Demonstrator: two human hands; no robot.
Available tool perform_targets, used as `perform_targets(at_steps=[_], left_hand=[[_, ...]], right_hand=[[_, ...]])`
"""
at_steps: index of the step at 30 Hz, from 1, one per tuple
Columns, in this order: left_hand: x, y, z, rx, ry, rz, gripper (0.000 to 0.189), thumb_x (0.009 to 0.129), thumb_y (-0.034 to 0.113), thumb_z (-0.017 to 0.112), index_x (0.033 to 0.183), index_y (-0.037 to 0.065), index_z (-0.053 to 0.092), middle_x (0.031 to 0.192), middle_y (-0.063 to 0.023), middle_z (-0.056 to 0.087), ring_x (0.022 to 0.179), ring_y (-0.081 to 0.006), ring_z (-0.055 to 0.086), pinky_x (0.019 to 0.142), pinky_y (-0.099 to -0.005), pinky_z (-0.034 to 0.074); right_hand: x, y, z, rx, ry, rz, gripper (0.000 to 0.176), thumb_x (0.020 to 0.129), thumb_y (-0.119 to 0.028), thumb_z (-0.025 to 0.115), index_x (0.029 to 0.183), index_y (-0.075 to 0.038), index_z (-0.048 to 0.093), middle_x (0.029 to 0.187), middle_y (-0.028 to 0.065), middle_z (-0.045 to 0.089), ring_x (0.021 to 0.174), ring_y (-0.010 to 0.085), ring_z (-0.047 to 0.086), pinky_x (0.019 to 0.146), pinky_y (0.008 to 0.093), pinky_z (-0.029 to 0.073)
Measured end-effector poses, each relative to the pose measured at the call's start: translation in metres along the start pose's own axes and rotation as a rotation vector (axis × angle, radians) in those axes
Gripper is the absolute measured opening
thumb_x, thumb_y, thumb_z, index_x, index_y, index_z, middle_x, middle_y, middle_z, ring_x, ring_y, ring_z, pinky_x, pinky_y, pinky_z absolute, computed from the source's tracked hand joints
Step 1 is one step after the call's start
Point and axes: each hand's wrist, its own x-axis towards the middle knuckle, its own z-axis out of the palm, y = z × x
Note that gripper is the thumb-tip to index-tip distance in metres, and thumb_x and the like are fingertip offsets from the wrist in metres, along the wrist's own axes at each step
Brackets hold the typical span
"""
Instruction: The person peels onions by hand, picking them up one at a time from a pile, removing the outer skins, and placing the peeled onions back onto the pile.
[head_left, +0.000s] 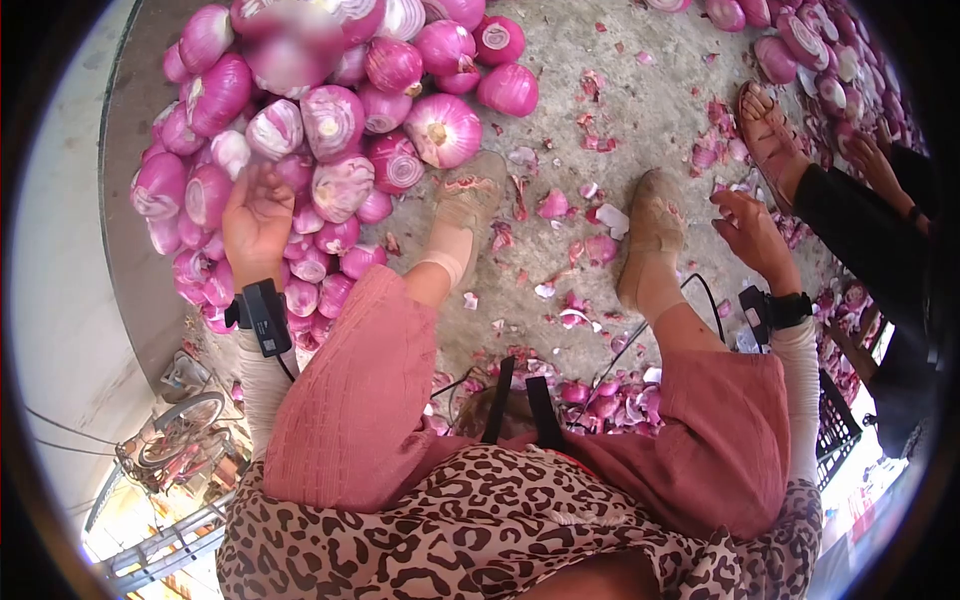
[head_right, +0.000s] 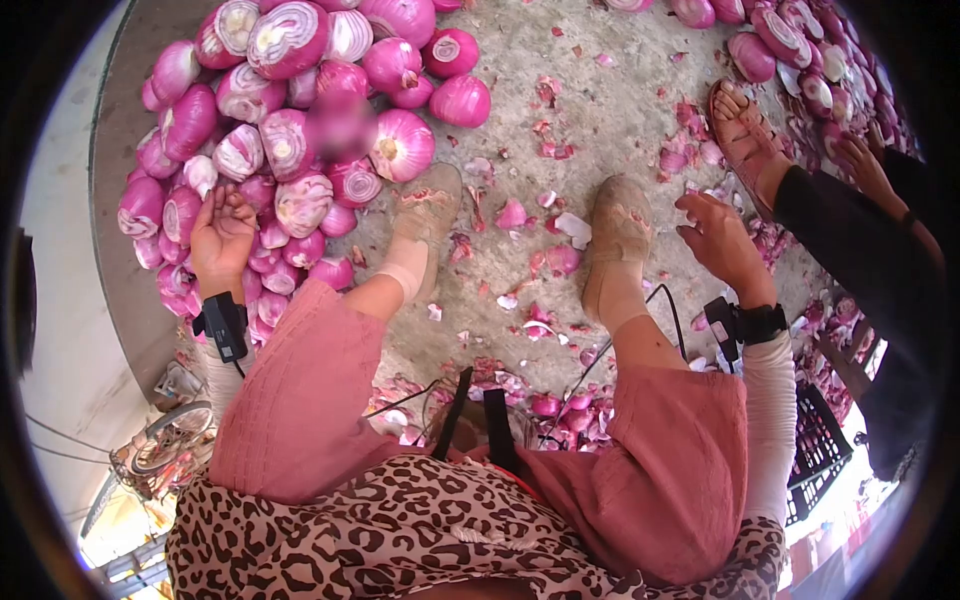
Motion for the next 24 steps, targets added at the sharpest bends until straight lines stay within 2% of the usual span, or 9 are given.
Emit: perform_targets(at_steps=[2,6,8,13,17,18,20,22,24], left_hand=[[-0.01,-0.008,0.003,-0.007,-0.031,-0.034,0.014,0.091,0.013,0.055,0.1,0.002,0.055,0.093,-0.0106,0.061,0.078,-0.0192,0.055,0.065,-0.031,0.043],[-0.04,-0.025,-0.003,0.157,-0.147,-0.146,0.02,0.092,0.016,0.053,0.106,0.002,0.055,0.095,-0.0099,0.062,0.08,-0.0197,0.056,0.069,-0.0305,0.045],[-0.063,-0.029,-0.005,0.26,-0.227,-0.292,0.025,0.094,0.021,0.05,0.11,0.002,0.055,0.094,-0.0094,0.062,0.082,-0.0196,0.058,0.071,-0.031,0.046],[-0.107,-0.028,-0.031,0.352,-0.284,-0.316,0.034,0.095,0.021,0.048,0.123,0.002,0.051,0.097,-0.0108,0.064,0.085,-0.0204,0.062,0.073,-0.0315,0.049],[-0.139,-0.011,-0.022,0.362,-0.32,-0.308,0.031,0.096,0.015,0.045,0.123,0.001,0.05,0.097,-0.0106,0.065,0.088,-0.0204,0.061,0.074,-0.0314,0.049],[-0.141,-0.006,-0.017,0.358,-0.302,-0.288,0.031,0.096,0.015,0.045,0.123,0.001,0.05,0.097,-0.0106,0.065,0.088,-0.0204,0.061,0.074,-0.0314,0.049],[-0.143,0.005,-0.003,0.36,-0.428,-0.227,0.032,0.096,0.018,0.046,0.123,0.0,0.05,0.102,-0.011,0.063,0.092,-0.0206,0.06,0.08,-0.0329,0.049],[-0.152,0.015,0.034,0.346,-0.477,-0.178,0.032,0.096,0.019,0.046,0.122,0.0,0.051,0.103,-0.0114,0.063,0.093,-0.0202,0.06,0.081,-0.0322,0.049],[-0.153,0.023,0.072,0.317,-0.654,-0.152,0.03,0.096,0.02,0.046,0.119,0.0,0.053,0.104,-0.0121,0.062,0.094,-0.0194,0.059,0.08,-0.0314,0.049]], right_hand=[[-0.004,0.003,0.003,-0.002,0.039,-0.001,0.031,0.076,-0.001,0.064,0.106,0.001,0.058,0.091,0.0143,0.062,0.079,0.0269,0.061,0.07,0.0345,0.048],[-0.022,0.006,0.003,0.045,0.08,0.027,0.03,0.076,-0.002,0.064,0.105,0.001,0.059,0.092,0.0164,0.063,0.08,0.028,0.062,0.071,0.0364,0.049],[-0.04,0.012,0.002,0.075,0.122,0.039,0.03,0.077,-0.002,0.064,0.107,0.001,0.06,0.093,0.015,0.064,0.08,0.025,0.062,0.07,0.0344,0.049],[-0.099,-0.002,-0.009,0.061,0.129,0.157,0.03,0.079,-0.002,0.062,0.109,0.001,0.059,0.092,0.0124,0.064,0.081,0.0198,0.061,0.071,0.03,0.048],[-0.137,-0.017,-0.03,0.177,0.164,0.193,0.03,0.082,-0.002,0.061,0.111,0.001,0.058,0.089,0.0072,0.063,0.08,0.0151,0.059,0.073,0.0281,0.047],[-0.14,-0.03,-0.039,0.178,0.155,0.167,0.03,0.082,-0.002,0.061,0.111,0.001,0.058,0.089,0.0072,0.063,0.08,0.0151,0.059,0.073,0.0281,0.047],[-0.147,-0.062,-0.07,0.301,0.193,0.108,0.032,0.083,0.001,0.058,0.115,0.001,0.056,0.098,0.0053,0.061,0.089,0.0124,0.056,0.081,0.0255,0.045],[-0.143,-0.114,-0.1,0.312,0.24,0.035,0.031,0.085,0.001,0.056,0.115,0.001,0.056,0.099,0.0044,0.06,0.091,0.0118,0.056,0.083,0.0251,0.044],[-0.144,-0.178,-0.125,0.319,0.29,-0.032,0.029,0.086,0.001,0.054,0.116,0.001,0.056,0.1,0.0034,0.06,0.093,0.0111,0.055,0.086,0.0247,0.043]])
